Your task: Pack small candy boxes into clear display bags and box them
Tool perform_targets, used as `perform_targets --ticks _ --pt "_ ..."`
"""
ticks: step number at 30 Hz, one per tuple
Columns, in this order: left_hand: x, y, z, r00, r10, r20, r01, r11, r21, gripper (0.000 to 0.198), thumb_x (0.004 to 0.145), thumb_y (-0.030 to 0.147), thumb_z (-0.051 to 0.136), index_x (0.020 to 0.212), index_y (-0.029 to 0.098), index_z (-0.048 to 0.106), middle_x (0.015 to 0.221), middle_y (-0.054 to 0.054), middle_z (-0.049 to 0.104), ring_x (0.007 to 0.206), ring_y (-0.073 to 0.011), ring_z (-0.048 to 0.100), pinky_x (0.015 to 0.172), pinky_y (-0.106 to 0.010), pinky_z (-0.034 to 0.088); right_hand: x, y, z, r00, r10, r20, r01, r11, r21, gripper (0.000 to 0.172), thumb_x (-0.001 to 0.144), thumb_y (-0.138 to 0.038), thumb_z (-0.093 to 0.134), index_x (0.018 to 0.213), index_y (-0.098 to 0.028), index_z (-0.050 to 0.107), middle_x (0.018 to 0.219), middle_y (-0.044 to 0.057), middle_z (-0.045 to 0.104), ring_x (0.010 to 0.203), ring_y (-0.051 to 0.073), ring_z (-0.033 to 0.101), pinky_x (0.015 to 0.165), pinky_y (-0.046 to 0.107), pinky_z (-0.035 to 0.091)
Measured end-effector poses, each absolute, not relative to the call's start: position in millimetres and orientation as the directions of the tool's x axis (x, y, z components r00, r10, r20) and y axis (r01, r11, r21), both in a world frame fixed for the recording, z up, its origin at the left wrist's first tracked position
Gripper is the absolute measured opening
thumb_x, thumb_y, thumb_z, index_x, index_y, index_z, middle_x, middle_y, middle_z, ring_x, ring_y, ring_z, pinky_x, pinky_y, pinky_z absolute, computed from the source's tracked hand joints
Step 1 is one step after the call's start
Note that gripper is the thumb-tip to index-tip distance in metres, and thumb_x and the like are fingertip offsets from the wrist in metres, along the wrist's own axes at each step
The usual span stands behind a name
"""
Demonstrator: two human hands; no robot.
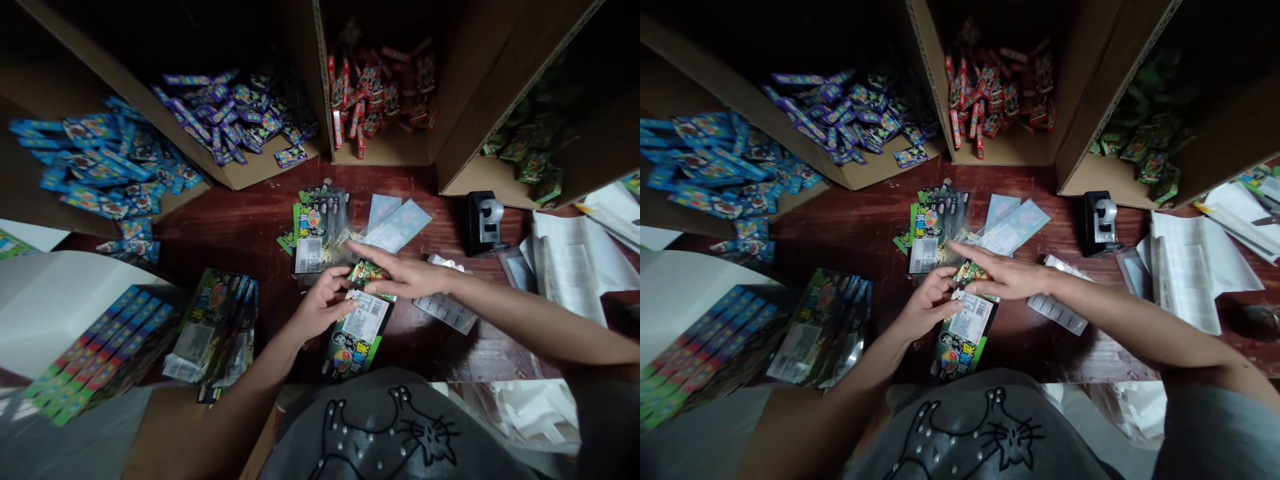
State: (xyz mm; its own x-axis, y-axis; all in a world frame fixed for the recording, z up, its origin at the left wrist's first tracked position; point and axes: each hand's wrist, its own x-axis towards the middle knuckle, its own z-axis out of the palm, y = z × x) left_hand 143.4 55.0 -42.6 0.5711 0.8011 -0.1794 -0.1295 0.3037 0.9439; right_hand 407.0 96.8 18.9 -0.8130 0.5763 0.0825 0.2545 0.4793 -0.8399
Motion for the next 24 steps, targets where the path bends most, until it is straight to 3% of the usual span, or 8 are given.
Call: perform_targets --ticks 4,9,15,19,21,24 --pt "136.4 51.0 -40.8 0.523 0.827 -0.209 -0.116 0.311 0.943 0.060 0.088 0.036 0.088 0.135 0.024 0.052 0.125 -0.008 0.072 0.098 -0.0167 0.071 0.086 -0.028 0.057 396.7 83.3 2.8 -0.617 0.753 0.229 0.245 0.460 -0.854 0.073 0.113 -0.031 0.048 0.176 -0.031 0.012 0.179 0.016 0.031 0.163 0.027 0.041 0.132 0.054 0.040" --pt "133.0 45.2 -41.0 0.520 0.830 -0.202 -0.100 0.294 0.951 0.057 0.089 0.034 0.087 0.135 0.025 0.054 0.120 -0.006 0.072 0.096 -0.0165 0.072 0.085 -0.028 0.058 390.1 79.8 3.4 -0.658 0.687 0.310 0.276 0.602 -0.749 0.061 0.111 -0.024 0.051 0.170 -0.027 0.033 0.154 0.017 0.058 0.147 0.026 0.056 0.122 0.049 0.053" --pt "127.6 46.8 -41.2 0.451 0.871 -0.194 -0.035 0.235 0.971 0.058 0.089 0.033 0.086 0.138 0.025 0.055 0.122 -0.007 0.071 0.097 -0.0169 0.071 0.085 -0.028 0.058 377.5 83.1 0.4 -0.538 0.708 0.458 0.340 0.679 -0.650 0.064 0.109 -0.011 0.048 0.167 -0.034 0.035 0.137 0.012 0.056 0.133 0.021 0.061 0.111 0.039 0.059" --pt "125.0 47.7 -41.4 0.439 0.869 -0.228 -0.046 0.275 0.960 0.060 0.088 0.032 0.087 0.138 0.025 0.055 0.123 -0.006 0.071 0.095 -0.0156 0.070 0.083 -0.028 0.057 364.1 84.6 -1.8 -0.328 0.783 0.528 0.428 0.622 -0.656 0.064 0.108 -0.011 0.049 0.165 -0.037 0.039 0.129 0.010 0.055 0.126 0.024 0.061 0.109 0.045 0.059" --pt "126.0 46.6 -42.3 0.442 0.869 -0.222 -0.064 0.278 0.958 0.060 0.087 0.032 0.088 0.137 0.025 0.054 0.121 -0.006 0.071 0.095 -0.0159 0.070 0.083 -0.028 0.057 364.5 86.6 0.0 -0.388 0.792 0.471 0.406 0.605 -0.685 0.061 0.108 -0.014 0.051 0.165 -0.035 0.040 0.127 0.010 0.058 0.124 0.025 0.062 0.108 0.048 0.060" --pt "131.0 42.8 -44.5 0.453 0.863 -0.224 -0.091 0.295 0.951 0.061 0.086 0.032 0.089 0.136 0.025 0.054 0.115 -0.005 0.072 0.097 -0.0170 0.071 0.086 -0.029 0.058 375.3 91.5 6.8 -0.668 0.688 0.284 0.274 0.582 -0.765 0.065 0.109 -0.018 0.050 0.170 -0.032 0.031 0.122 0.009 0.064 0.116 0.023 0.065 0.105 0.047 0.061"
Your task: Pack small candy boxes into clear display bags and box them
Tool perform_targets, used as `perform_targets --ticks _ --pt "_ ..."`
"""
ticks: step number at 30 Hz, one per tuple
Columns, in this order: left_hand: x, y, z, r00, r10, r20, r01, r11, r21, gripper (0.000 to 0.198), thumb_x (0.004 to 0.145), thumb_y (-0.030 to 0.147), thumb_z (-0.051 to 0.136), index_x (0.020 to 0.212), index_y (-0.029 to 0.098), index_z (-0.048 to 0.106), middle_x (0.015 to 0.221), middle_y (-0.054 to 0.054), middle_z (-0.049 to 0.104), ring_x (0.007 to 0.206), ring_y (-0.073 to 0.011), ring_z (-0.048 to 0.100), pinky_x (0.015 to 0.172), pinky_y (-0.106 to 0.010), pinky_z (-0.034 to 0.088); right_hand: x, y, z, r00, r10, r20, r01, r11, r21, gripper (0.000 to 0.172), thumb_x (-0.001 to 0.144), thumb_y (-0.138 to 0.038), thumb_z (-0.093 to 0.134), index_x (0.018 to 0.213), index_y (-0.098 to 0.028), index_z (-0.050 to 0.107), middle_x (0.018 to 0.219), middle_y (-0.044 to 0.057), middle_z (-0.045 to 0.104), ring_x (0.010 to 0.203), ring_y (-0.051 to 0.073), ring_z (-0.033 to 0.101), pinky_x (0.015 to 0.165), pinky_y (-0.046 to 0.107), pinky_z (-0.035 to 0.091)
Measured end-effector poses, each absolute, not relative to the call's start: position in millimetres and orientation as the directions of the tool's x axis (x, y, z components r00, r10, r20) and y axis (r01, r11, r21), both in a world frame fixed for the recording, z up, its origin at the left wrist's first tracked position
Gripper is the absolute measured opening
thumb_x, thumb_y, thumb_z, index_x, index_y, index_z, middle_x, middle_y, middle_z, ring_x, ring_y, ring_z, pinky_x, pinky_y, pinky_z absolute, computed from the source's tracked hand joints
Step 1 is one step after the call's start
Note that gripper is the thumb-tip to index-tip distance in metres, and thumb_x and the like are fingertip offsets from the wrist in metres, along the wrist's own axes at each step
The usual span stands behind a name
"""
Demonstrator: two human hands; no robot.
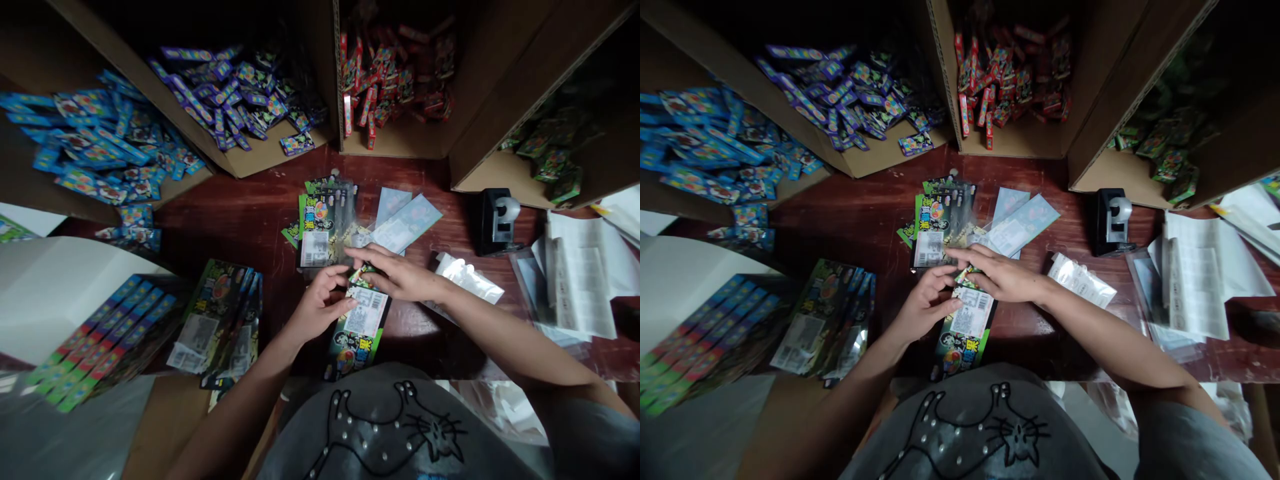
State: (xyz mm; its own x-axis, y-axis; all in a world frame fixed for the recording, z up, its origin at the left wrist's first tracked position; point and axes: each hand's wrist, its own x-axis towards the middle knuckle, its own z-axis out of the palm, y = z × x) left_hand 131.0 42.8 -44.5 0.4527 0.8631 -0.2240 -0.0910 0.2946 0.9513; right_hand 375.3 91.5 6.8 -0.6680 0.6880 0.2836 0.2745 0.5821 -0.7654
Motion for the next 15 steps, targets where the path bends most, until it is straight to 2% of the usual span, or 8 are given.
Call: perform_targets --ticks 2,5,7,9,11,13,15 --pt "136.0 39.8 -46.1 0.467 0.852 -0.236 -0.101 0.316 0.943 0.060 0.086 0.032 0.089 0.134 0.024 0.054 0.113 -0.005 0.072 0.095 -0.0169 0.071 0.085 -0.029 0.058 383.9 95.4 12.6 -0.774 0.603 0.194 0.222 0.545 -0.808 0.073 0.108 -0.015 0.048 0.174 -0.030 0.020 0.122 0.008 0.068 0.118 0.021 0.067 0.109 0.046 0.060" --pt "142.1 37.3 -47.8 0.488 0.840 -0.238 -0.117 0.333 0.935 0.055 0.086 0.032 0.089 0.128 0.024 0.053 0.111 -0.004 0.072 0.092 -0.0158 0.071 0.083 -0.028 0.057 389.6 99.4 19.4 -0.837 0.529 0.141 0.201 0.537 -0.819 0.082 0.106 -0.012 0.047 0.176 -0.028 0.008 0.135 0.010 0.069 0.131 0.022 0.064 0.117 0.048 0.055" --pt "143.1 37.9 -48.1 0.490 0.841 -0.229 -0.122 0.326 0.937 0.055 0.086 0.031 0.089 0.126 0.024 0.053 0.111 -0.004 0.072 0.092 -0.0159 0.072 0.082 -0.027 0.057 388.3 99.8 20.3 -0.852 0.507 0.130 0.208 0.557 -0.804 0.082 0.105 -0.013 0.048 0.177 -0.027 0.008 0.149 0.013 0.064 0.141 0.025 0.059 0.121 0.050 0.052" --pt "141.5 39.8 -47.7 0.472 0.852 -0.225 -0.116 0.313 0.943 0.056 0.085 0.031 0.089 0.127 0.024 0.053 0.112 -0.004 0.073 0.095 -0.0165 0.072 0.082 -0.027 0.057 385.7 98.9 18.4 -0.842 0.522 0.135 0.229 0.574 -0.786 0.077 0.106 -0.016 0.048 0.176 -0.024 0.015 0.156 0.015 0.060 0.145 0.027 0.057 0.120 0.052 0.052" --pt "139.2 41.5 -46.6 0.447 0.861 -0.243 -0.098 0.317 0.943 0.056 0.085 0.031 0.089 0.127 0.023 0.053 0.113 -0.005 0.074 0.093 -0.0161 0.072 0.080 -0.027 0.058 384.2 98.2 15.4 -0.816 0.559 0.147 0.257 0.579 -0.773 0.068 0.108 -0.020 0.049 0.172 -0.021 0.026 0.149 0.016 0.065 0.138 0.028 0.060 0.116 0.052 0.055" --pt "138.4 41.8 -45.4 0.436 0.857 -0.276 -0.085 0.344 0.935 0.054 0.085 0.032 0.089 0.124 0.023 0.052 0.112 -0.005 0.074 0.087 -0.0147 0.072 0.077 -0.026 0.058 384.7 98.8 13.1 -0.795 0.586 0.158 0.267 0.571 -0.776 0.060 0.110 -0.024 0.051 0.168 -0.021 0.035 0.132 0.013 0.072 0.128 0.026 0.065 0.112 0.051 0.057" --pt "139.8 40.8 -44.3 0.435 0.854 -0.286 -0.086 0.356 0.931 0.054 0.085 0.032 0.089 0.122 0.023 0.051 0.111 -0.004 0.074 0.083 -0.0132 0.071 0.075 -0.025 0.057 386.2 100.0 12.2 -0.794 0.587 0.156 0.244 0.543 -0.803 0.061 0.111 -0.026 0.053 0.168 -0.021 0.033 0.120 0.009 0.075 0.121 0.023 0.068 0.112 0.048 0.057"
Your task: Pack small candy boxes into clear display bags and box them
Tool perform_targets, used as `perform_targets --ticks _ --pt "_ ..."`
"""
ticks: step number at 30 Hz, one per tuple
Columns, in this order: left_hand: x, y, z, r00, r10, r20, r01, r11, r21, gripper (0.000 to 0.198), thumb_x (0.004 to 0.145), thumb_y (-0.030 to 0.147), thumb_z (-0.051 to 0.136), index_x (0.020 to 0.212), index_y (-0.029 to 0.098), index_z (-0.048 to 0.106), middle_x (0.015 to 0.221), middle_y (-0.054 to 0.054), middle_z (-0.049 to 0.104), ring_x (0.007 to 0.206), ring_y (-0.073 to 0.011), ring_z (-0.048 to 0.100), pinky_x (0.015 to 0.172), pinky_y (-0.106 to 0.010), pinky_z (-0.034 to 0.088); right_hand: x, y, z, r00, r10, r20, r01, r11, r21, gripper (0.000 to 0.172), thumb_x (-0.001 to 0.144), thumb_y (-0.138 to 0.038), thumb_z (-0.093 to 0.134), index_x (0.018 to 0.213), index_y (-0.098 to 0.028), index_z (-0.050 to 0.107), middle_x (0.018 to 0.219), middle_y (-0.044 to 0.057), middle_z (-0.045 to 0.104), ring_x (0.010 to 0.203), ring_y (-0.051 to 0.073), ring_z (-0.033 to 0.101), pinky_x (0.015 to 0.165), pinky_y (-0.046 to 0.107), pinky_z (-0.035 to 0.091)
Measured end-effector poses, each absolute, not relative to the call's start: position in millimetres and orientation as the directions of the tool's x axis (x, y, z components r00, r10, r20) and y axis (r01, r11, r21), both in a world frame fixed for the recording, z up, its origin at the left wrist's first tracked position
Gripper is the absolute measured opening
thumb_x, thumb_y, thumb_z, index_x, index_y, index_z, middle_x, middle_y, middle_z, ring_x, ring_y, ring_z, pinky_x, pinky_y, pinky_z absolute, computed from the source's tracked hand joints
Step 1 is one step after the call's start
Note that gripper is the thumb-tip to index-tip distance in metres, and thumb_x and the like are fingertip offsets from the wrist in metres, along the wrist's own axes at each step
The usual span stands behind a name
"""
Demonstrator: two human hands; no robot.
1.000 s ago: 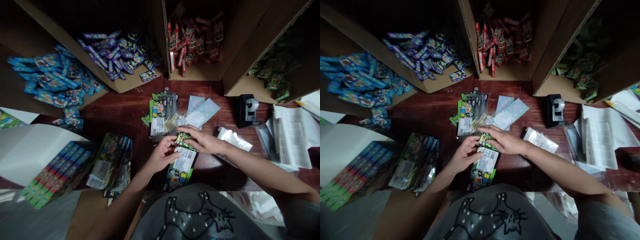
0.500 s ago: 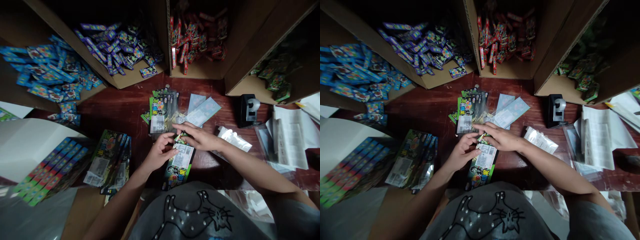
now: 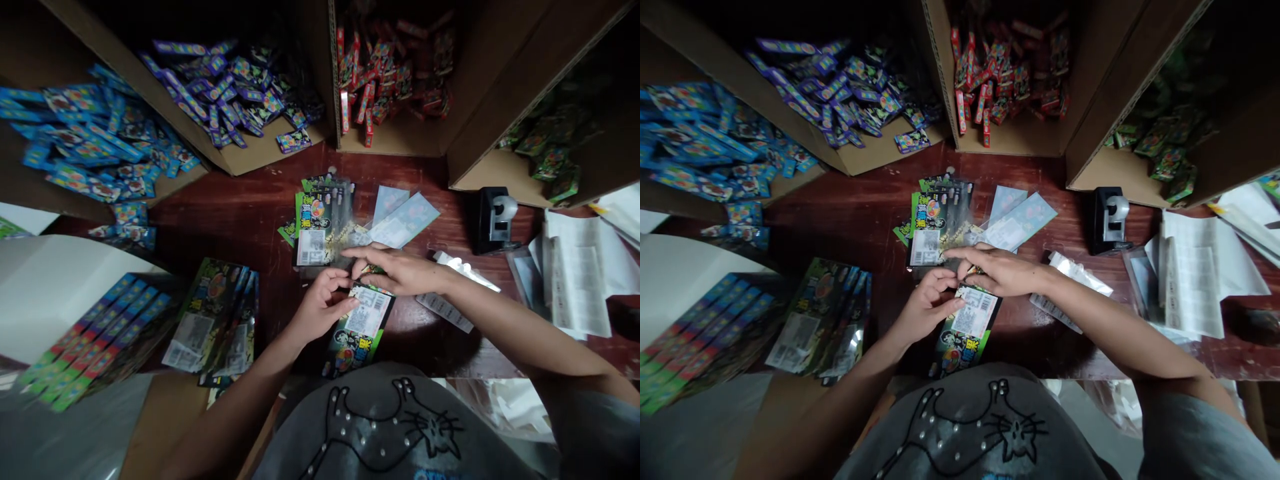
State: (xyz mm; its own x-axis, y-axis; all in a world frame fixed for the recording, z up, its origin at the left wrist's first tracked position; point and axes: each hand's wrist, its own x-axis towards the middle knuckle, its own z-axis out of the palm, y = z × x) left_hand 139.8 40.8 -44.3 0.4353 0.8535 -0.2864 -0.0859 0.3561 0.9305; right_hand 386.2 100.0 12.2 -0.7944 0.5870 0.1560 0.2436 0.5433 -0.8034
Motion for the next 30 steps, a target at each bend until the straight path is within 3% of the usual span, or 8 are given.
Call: perform_targets --ticks 3,6,9,11,13,20,25,30 --pt "143.3 39.1 -43.1 0.438 0.859 -0.267 -0.094 0.339 0.936 0.053 0.085 0.032 0.089 0.121 0.023 0.051 0.109 -0.003 0.074 0.082 -0.0122 0.070 0.075 -0.024 0.056 387.4 99.4 11.5 -0.814 0.564 0.138 0.200 0.496 -0.845 0.072 0.113 -0.025 0.047 0.175 -0.023 0.010 0.118 0.007 0.075 0.116 0.019 0.071 0.112 0.042 0.057" --pt "142.5 39.2 -42.4 0.434 0.864 -0.254 -0.087 0.320 0.943 0.053 0.085 0.033 0.089 0.121 0.023 0.052 0.108 -0.002 0.074 0.081 -0.0121 0.069 0.072 -0.023 0.055 385.0 92.1 7.7 -0.786 0.598 0.156 0.242 0.532 -0.811 0.081 0.113 -0.026 0.044 0.176 -0.026 -0.007 0.149 0.013 0.065 0.137 0.021 0.064 0.123 0.047 0.050" --pt "137.7 39.8 -41.7 0.400 0.874 -0.277 -0.070 0.330 0.941 0.055 0.084 0.035 0.090 0.122 0.024 0.052 0.107 -0.001 0.073 0.078 -0.0117 0.069 0.068 -0.022 0.054 382.2 79.9 0.9 -0.614 0.757 0.223 0.413 0.549 -0.727 0.078 0.107 -0.043 0.062 0.173 -0.024 0.024 0.163 0.019 0.052 0.151 0.033 0.051 0.126 0.059 0.044" --pt "135.8 39.8 -41.6 0.362 0.887 -0.286 -0.068 0.331 0.941 0.056 0.083 0.036 0.091 0.121 0.024 0.052 0.107 -0.001 0.072 0.078 -0.0118 0.070 0.067 -0.022 0.054 383.3 73.6 -1.9 -0.498 0.837 0.228 0.511 0.495 -0.702 0.061 0.102 -0.050 0.069 0.154 -0.022 0.054 0.143 0.018 0.067 0.135 0.035 0.062 0.115 0.059 0.053" --pt "137.2 39.9 -41.7 0.341 0.899 -0.274 -0.077 0.318 0.945 0.055 0.083 0.037 0.091 0.118 0.024 0.052 0.108 -0.001 0.073 0.078 -0.0123 0.072 0.067 -0.022 0.054 388.3 72.8 -0.7 -0.464 0.861 0.211 0.533 0.461 -0.710 0.043 0.103 -0.049 0.069 0.135 -0.021 0.068 0.119 0.014 0.075 0.113 0.031 0.070 0.102 0.052 0.059" --pt "152.9 43.5 -40.3 0.331 0.912 -0.243 -0.118 0.296 0.948 0.052 0.085 0.038 0.090 0.117 0.024 0.052 0.112 -0.004 0.076 0.077 -0.0117 0.073 0.067 -0.022 0.055 409.6 95.0 22.1 -0.522 0.839 0.152 0.409 0.402 -0.819 0.024 0.101 -0.038 0.075 0.120 -0.024 0.076 0.107 0.006 0.076 0.096 0.020 0.073 0.090 0.034 0.058" --pt "154.8 46.9 -33.5 0.307 0.927 -0.214 -0.129 0.263 0.956 0.053 0.084 0.038 0.090 0.119 0.024 0.053 0.113 -0.004 0.076 0.080 -0.0131 0.074 0.071 -0.024 0.058 392.8 92.8 15.8 -0.288 0.918 0.273 0.413 0.376 -0.830 0.030 0.100 -0.038 0.076 0.126 -0.023 0.071 0.113 0.007 0.075 0.103 0.021 0.071 0.094 0.037 0.058" --pt "151.0 40.7 -30.0 0.294 0.925 -0.240 -0.094 0.278 0.956 0.056 0.082 0.039 0.092 0.121 0.024 0.054 0.111 -0.003 0.074 0.083 -0.0140 0.074 0.074 -0.024 0.058 388.6 82.1 8.8 -0.440 0.878 0.191 0.406 0.384 -0.830 0.027 0.103 -0.036 0.070 0.126 -0.021 0.070 0.110 0.007 0.074 0.098 0.020 0.071 0.089 0.034 0.056"
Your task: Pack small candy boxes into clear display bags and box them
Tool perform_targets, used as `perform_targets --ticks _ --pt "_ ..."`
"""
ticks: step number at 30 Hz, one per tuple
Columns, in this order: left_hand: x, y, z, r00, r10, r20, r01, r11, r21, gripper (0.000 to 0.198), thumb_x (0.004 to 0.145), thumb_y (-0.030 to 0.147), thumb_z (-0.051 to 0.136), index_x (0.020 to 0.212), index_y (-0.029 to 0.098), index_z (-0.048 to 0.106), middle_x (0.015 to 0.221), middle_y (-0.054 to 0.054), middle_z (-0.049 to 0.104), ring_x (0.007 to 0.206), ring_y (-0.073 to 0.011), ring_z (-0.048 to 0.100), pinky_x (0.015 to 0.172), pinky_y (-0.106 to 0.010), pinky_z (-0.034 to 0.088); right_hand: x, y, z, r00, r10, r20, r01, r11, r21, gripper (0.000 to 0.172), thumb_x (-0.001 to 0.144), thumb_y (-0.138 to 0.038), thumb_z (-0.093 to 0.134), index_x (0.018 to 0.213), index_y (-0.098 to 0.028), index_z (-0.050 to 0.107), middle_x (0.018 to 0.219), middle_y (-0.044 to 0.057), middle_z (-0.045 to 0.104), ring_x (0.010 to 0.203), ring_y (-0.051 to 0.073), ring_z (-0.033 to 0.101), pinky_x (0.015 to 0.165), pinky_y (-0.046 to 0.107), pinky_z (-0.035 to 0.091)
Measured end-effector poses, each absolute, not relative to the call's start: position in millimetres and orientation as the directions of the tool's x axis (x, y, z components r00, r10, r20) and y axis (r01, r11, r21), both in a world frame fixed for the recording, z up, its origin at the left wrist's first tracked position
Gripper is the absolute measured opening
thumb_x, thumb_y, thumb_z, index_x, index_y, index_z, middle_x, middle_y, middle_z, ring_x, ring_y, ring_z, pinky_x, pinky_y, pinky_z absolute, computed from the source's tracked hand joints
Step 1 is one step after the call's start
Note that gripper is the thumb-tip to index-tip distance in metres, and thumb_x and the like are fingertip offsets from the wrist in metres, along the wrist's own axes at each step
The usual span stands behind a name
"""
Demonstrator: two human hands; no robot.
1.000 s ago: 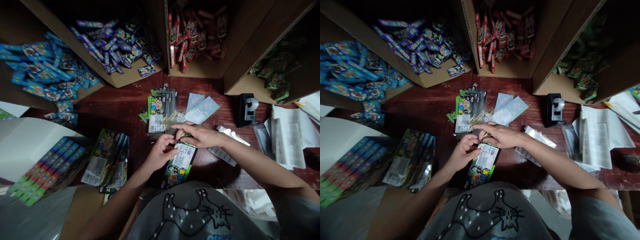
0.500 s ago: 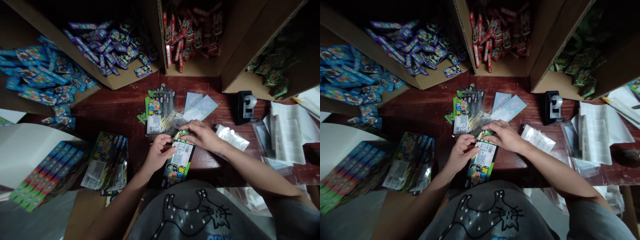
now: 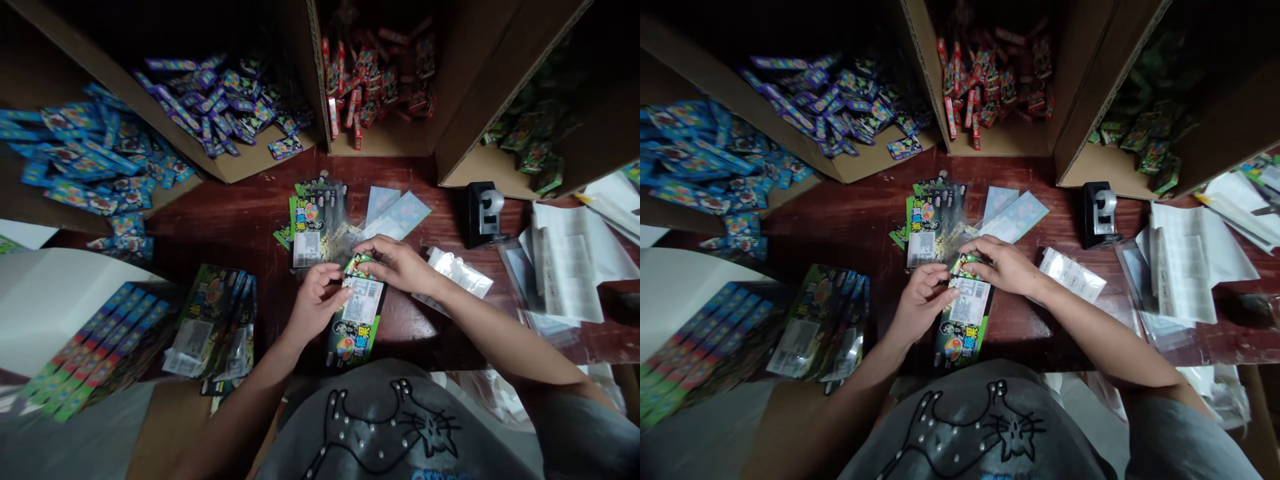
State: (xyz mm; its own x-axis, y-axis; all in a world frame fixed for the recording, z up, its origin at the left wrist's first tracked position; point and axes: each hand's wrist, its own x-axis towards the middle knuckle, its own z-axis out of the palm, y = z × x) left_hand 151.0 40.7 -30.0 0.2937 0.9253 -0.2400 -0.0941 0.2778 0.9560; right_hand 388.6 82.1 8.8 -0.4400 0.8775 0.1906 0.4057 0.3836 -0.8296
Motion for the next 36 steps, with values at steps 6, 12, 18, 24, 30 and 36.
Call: perform_targets --ticks 6,12,18,24,30,36 --pt "148.1 26.0 -35.0 0.334 0.905 -0.262 -0.094 0.309 0.946 0.059 0.084 0.039 0.090 0.124 0.024 0.050 0.113 -0.004 0.074 0.082 -0.0142 0.075 0.073 -0.025 0.058 403.7 86.8 18.9 -0.618 0.783 0.065 0.389 0.377 -0.840 0.023 0.103 -0.035 0.068 0.119 -0.019 0.067 0.086 -0.001 0.065 0.074 0.014 0.059 0.072 0.028 0.049" --pt "151.6 21.9 -31.3 0.374 0.892 -0.254 -0.106 0.313 0.944 0.055 0.084 0.038 0.090 0.120 0.024 0.051 0.115 -0.006 0.076 0.086 -0.0152 0.074 0.075 -0.026 0.058 404.7 112.2 45.7 -0.845 0.527 -0.091 0.358 0.430 -0.829 0.018 0.106 -0.026 0.060 0.120 -0.022 0.070 0.112 0.004 0.076 0.098 0.016 0.069 0.089 0.030 0.053" --pt "147.8 20.8 -33.7 0.331 0.917 -0.221 -0.102 0.268 0.958 0.054 0.085 0.038 0.089 0.125 0.024 0.055 0.115 -0.006 0.074 0.090 -0.0164 0.074 0.078 -0.026 0.058 397.7 99.9 39.1 -0.814 0.581 -0.018 0.406 0.547 -0.732 0.029 0.103 -0.031 0.068 0.131 -0.025 0.072 0.115 0.008 0.070 0.104 0.021 0.069 0.095 0.037 0.058" --pt "138.4 20.6 -34.5 0.303 0.924 -0.232 -0.131 0.281 0.951 0.054 0.086 0.036 0.088 0.127 0.024 0.054 0.117 -0.005 0.073 0.090 -0.0152 0.073 0.079 -0.026 0.058 380.9 60.9 8.8 -0.425 0.887 0.181 0.467 0.387 -0.795 0.041 0.099 -0.041 0.077 0.135 -0.024 0.066 0.123 0.011 0.073 0.113 0.025 0.072 0.100 0.043 0.059" --pt "141.1 15.2 -36.9 0.328 0.922 -0.206 -0.125 0.259 0.958 0.052 0.088 0.036 0.087 0.126 0.024 0.054 0.116 -0.005 0.074 0.091 -0.0154 0.075 0.078 -0.026 0.059 373.4 73.3 14.4 -0.568 0.813 0.129 0.434 0.429 -0.792 0.022 0.105 -0.044 0.068 0.109 -0.023 0.072 0.117 0.010 0.076 0.112 0.024 0.073 0.099 0.041 0.058" --pt "135.2 16.6 -35.2 0.258 0.956 -0.142 -0.099 0.172 0.980 0.048 0.088 0.040 0.086 0.123 0.024 0.057 0.115 -0.006 0.076 0.094 -0.0175 0.076 0.081 -0.028 0.061 373.2 66.3 10.5 -0.585 0.799 0.139 0.430 0.450 -0.783 0.036 0.103 -0.048 0.069 0.129 -0.024 0.069 0.149 0.017 0.058 0.156 0.030 0.046 0.121 0.053 0.050"
